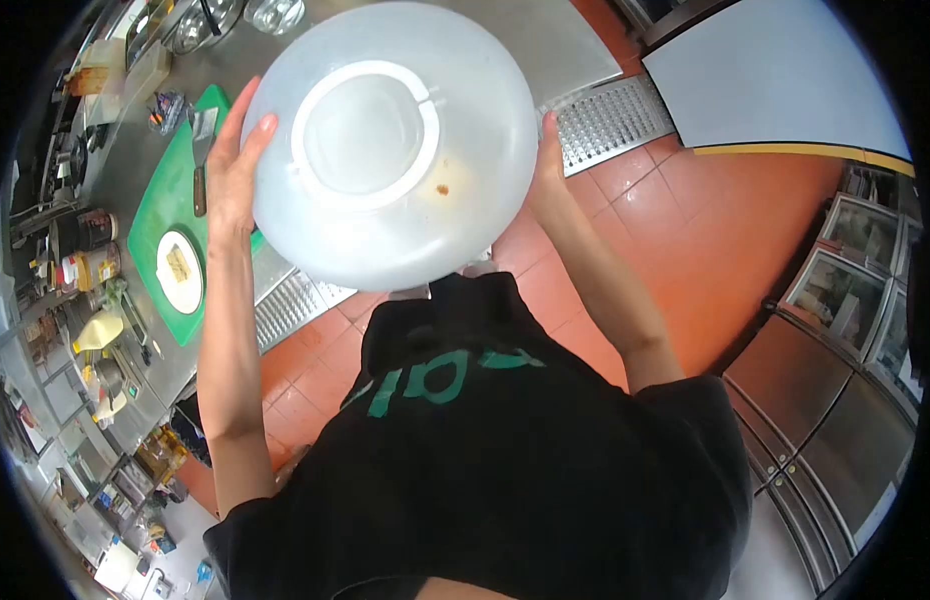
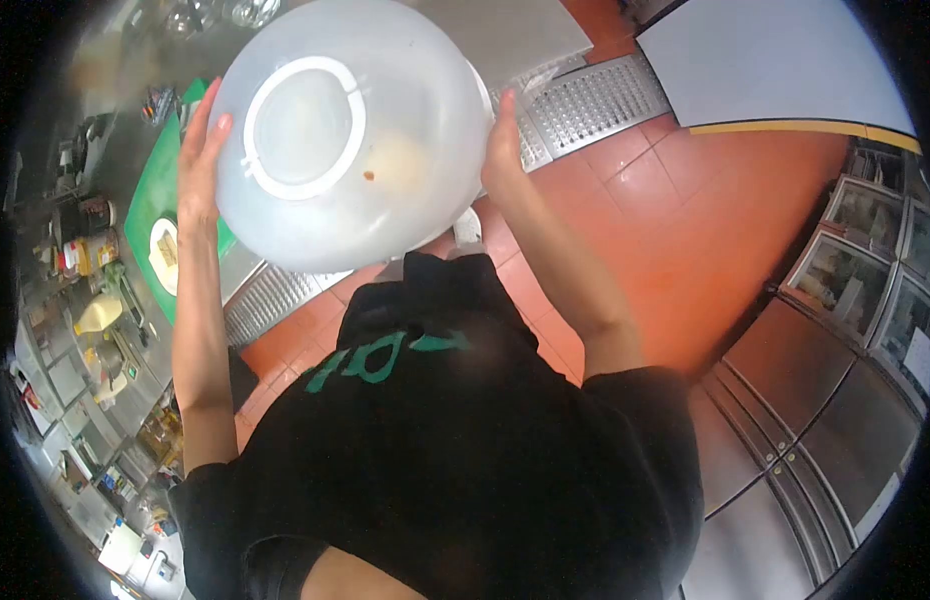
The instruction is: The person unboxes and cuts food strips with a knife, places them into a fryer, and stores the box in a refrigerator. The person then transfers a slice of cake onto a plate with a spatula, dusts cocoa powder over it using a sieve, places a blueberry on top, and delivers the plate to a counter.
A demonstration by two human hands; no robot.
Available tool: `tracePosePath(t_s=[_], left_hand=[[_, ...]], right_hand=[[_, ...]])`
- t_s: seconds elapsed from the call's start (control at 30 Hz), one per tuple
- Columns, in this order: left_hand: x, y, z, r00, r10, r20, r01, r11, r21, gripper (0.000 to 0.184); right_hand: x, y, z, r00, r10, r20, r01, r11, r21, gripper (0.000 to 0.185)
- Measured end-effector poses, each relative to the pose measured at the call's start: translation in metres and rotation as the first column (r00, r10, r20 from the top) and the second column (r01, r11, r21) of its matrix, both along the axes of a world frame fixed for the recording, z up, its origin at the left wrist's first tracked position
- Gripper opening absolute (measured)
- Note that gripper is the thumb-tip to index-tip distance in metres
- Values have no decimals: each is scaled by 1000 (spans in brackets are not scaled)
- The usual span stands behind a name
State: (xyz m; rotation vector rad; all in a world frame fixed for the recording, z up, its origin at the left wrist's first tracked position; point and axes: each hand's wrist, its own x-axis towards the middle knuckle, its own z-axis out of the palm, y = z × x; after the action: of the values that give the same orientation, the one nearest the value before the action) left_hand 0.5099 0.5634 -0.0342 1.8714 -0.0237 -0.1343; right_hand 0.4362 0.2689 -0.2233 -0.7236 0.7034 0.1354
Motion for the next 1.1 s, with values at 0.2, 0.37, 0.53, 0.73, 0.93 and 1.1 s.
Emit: tracePosePath(t_s=[0.2, 0.37, 0.53, 0.73, 0.93, 1.1], left_hand=[[5, 3, -4, 1000, 3, -15, -3, 1000, -30, 52], [-10, 21, -21, 963, 204, 178, -180, 973, -142, 69], [-124, 70, -69, 533, 842, 82, -831, 539, -138, 46], [-221, 165, -216, 633, 650, -420, -607, 754, 251, 27], [-167, 146, -277, 843, 438, -313, -452, 891, 28, 56], [-186, 155, -279, 938, 346, -24, -326, 904, 276, 58]], right_hand=[[-6, -24, 19, 980, 179, 82, -188, 975, 121, 66], [18, -49, -10, 948, 310, 65, -310, 951, -18, 55], [14, -52, -33, 957, 285, 50, -283, 958, -43, 56], [-59, -45, -32, 978, 207, 34, -206, 978, -36, 56], [-143, -12, -46, 992, 114, 53, -112, 993, -50, 57], [-252, 24, -52, 998, 25, 59, -21, 997, -70, 58]])
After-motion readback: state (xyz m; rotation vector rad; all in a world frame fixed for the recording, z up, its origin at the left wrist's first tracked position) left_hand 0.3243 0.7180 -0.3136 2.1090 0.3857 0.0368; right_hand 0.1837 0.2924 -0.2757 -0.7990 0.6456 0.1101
